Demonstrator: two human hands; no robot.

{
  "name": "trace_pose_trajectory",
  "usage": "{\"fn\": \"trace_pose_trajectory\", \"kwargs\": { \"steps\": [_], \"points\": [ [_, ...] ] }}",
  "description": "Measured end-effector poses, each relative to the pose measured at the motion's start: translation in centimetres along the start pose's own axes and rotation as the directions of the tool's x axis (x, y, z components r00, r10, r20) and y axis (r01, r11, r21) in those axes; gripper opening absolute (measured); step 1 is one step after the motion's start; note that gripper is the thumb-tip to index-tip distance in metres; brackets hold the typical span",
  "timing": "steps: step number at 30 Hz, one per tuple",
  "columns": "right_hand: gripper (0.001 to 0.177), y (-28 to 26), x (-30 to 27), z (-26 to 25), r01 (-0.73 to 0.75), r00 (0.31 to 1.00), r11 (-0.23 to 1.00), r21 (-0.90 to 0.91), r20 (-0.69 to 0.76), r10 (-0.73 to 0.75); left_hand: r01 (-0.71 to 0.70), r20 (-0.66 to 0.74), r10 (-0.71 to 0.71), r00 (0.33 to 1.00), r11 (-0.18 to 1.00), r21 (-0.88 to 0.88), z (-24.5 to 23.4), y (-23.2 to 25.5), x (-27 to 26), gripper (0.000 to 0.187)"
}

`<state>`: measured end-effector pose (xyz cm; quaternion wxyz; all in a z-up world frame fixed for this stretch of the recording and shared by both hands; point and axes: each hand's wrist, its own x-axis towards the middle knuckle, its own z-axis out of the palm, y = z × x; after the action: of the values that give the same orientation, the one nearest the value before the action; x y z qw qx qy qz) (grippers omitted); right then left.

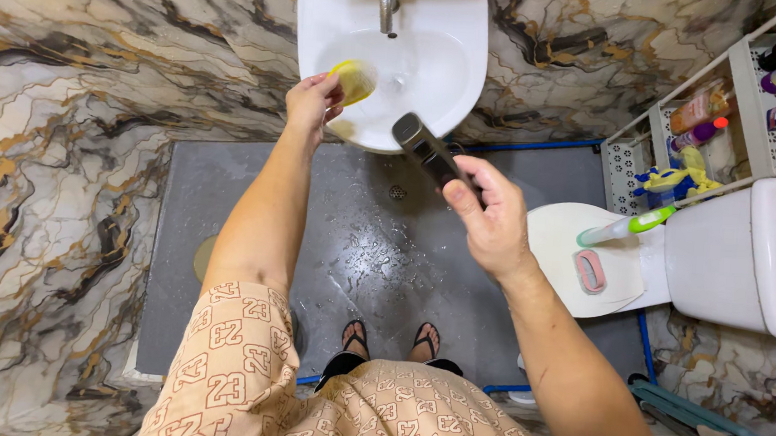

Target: The person cleans a toilet and a sink using a spray bottle, a sponge, and a water hose. The person sprays the surfaces, wipes them with the sponge, and rinses them with water.

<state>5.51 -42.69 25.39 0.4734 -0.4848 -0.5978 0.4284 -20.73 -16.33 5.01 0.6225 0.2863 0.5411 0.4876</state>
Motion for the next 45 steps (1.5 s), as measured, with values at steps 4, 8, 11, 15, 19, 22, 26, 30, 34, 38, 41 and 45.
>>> {"fn": "trace_pose_trajectory", "kwargs": {
  "steps": [4, 8, 11, 15, 19, 22, 26, 30, 34, 38, 41, 45],
  "points": [
    [0.038, -0.2, -0.1, 0.6, -0.019, 1.000, 0.999, -0.040, -0.012, 0.019, -0.016, -0.003, 0.016, 1.000, 0.999, 0.028, -0.6, 0.3, -0.8, 0.033],
    [0.036, 1.2, -1.0, -0.1, 0.079, 0.992, 0.997, 0.002, -0.095, -0.078, -0.030, 0.040, 0.030, 0.999, 0.999, 0.023, 0.3, 0.1, -1.1, 0.032],
    [0.038, 2.1, -2.5, -3.3, -0.091, 0.930, 0.992, 0.091, -0.349, 0.118, -0.038, 0.087, 0.033, 0.996, 0.998, 0.056, 2.6, 0.4, -2.1, 0.031],
    [0.036, 3.7, -6.2, -6.3, -0.099, 0.895, 0.992, 0.080, -0.428, 0.124, 0.032, 0.108, -0.041, 0.993, 0.996, 0.085, 6.8, -1.3, -3.3, 0.033],
    [0.040, 4.4, -10.8, -6.0, -0.087, 0.969, 0.977, 0.196, -0.210, 0.128, -0.103, 0.212, 0.076, 0.974, 0.988, 0.116, 11.0, -4.5, -3.2, 0.023],
    [0.040, 4.3, -12.0, -7.4, -0.093, 0.978, 0.979, 0.183, -0.169, 0.125, -0.204, 0.247, 0.122, 0.961, 0.917, 0.343, 13.8, -5.7, -3.6, 0.023],
    [0.042, 4.3, -11.8, -10.3, -0.032, 0.970, 0.962, 0.272, -0.222, 0.095, -0.483, 0.301, 0.378, 0.875, 0.668, 0.565, 15.6, -4.7, -4.2, 0.040],
    [0.043, 3.6, -11.5, -12.3, 0.002, 0.968, 0.952, 0.307, -0.241, 0.076, -0.520, 0.366, 0.373, 0.853, 0.533, 0.668, 16.9, -1.4, -3.4, 0.068],
    [0.046, 3.6, -11.5, -12.0, 0.007, 0.984, 0.966, 0.257, -0.176, 0.040, -0.630, 0.440, 0.468, 0.766, 0.414, 0.657, 17.9, 0.3, -0.9, 0.060],
    [0.045, 3.9, -9.7, -12.3, 0.032, 0.975, 0.960, 0.277, -0.222, 0.032, -0.594, 0.445, 0.396, 0.803, 0.472, 0.652, 18.8, 0.9, 2.2, 0.031],
    [0.043, 4.3, -8.1, -12.5, 0.066, 0.982, 0.966, 0.250, -0.189, -0.018, -0.569, 0.438, 0.363, 0.822, 0.541, 0.619, 19.4, 0.4, 4.9, 0.022],
    [0.041, 5.4, -5.4, -12.0, 0.004, 0.947, 0.945, 0.328, -0.305, 0.102, -0.593, 0.527, 0.325, 0.786, 0.636, 0.493, 20.1, -0.8, 8.8, 0.021]
  ]
}}
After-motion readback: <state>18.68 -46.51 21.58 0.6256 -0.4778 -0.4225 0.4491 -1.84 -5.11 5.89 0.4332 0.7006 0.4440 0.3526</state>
